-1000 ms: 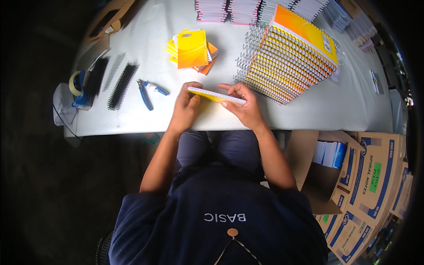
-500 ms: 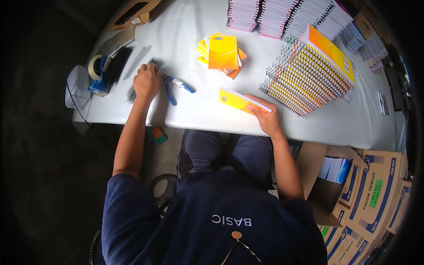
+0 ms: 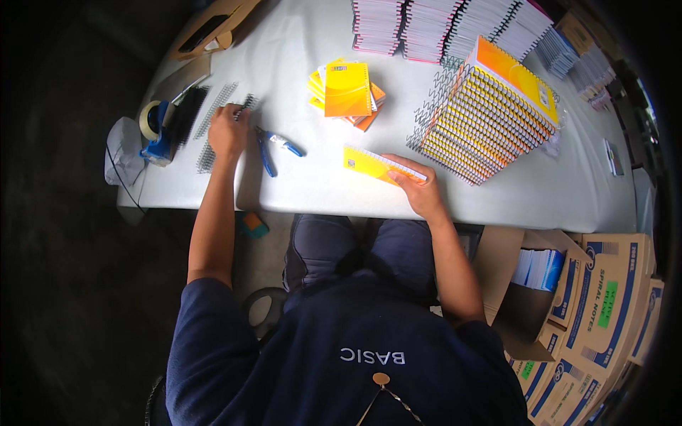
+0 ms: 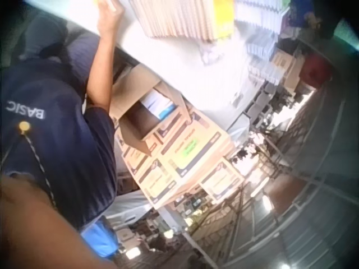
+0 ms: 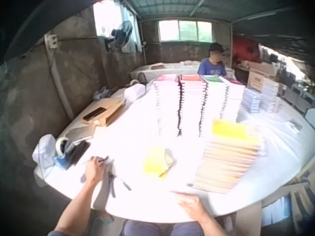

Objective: The person assembles spiral notebooks by threading metal coils through the pre-punched holes of stacks of yellow paper and then bending the ends of the coils to secure them.

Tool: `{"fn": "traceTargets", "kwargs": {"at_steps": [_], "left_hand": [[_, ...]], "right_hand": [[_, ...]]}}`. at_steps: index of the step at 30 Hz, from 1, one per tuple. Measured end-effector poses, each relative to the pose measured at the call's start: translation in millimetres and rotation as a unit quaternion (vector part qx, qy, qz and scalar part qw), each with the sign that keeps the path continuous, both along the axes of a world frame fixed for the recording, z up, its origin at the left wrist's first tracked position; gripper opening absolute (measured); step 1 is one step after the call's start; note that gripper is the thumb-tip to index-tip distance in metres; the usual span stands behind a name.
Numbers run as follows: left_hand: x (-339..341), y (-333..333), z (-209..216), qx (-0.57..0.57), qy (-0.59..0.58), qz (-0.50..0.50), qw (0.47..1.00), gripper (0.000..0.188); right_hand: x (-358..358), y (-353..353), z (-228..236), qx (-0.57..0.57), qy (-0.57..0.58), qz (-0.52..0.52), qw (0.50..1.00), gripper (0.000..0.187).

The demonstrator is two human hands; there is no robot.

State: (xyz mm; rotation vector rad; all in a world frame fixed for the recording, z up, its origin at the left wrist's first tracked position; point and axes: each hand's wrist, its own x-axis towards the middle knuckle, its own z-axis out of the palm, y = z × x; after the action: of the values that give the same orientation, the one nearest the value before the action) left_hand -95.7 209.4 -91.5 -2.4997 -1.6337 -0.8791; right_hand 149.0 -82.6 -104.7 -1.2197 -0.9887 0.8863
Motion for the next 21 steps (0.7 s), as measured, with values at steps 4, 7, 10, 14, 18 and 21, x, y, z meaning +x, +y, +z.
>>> {"fn": "traceTargets", "kwargs": {"at_steps": [4,7,10,14,18,21], "left_hand": [[6.1,0.6,26.5,-0.14,-0.053,0.024,0.988,0.03],[4.2,2.2,30.7,-0.151,-0.037,0.008,0.988,0.03],[0.3,2.9,34.5,-0.176,-0.076,-0.006,0.981,0.03],[-21.3,16.1,32.5,-0.181,-0.177,-0.078,0.964,0.03],[32.0,-75.3,46.7,-0.336,-0.141,-0.261,0.894,0.032],[50.2,-119.7,37.3,-0.373,-0.099,-0.377,0.842,0.035]], "right_hand": [[1.6,-1.8,-1.1,-0.005,-0.01,-0.007,1.0,0.027],[2.8,-2.1,-1.6,-0.005,-0.012,-0.008,1.0,0.028],[3.2,-3.0,-2.4,-0.005,-0.008,-0.012,1.0,0.027],[-2.1,1.4,0.1,0.003,0.008,-0.009,1.0,0.027],[3.5,-3.3,-3.8,-0.015,0.013,-0.033,0.999,0.026],[2.8,-0.4,-3.5,0.002,0.005,-0.02,1.0,0.027]]}}
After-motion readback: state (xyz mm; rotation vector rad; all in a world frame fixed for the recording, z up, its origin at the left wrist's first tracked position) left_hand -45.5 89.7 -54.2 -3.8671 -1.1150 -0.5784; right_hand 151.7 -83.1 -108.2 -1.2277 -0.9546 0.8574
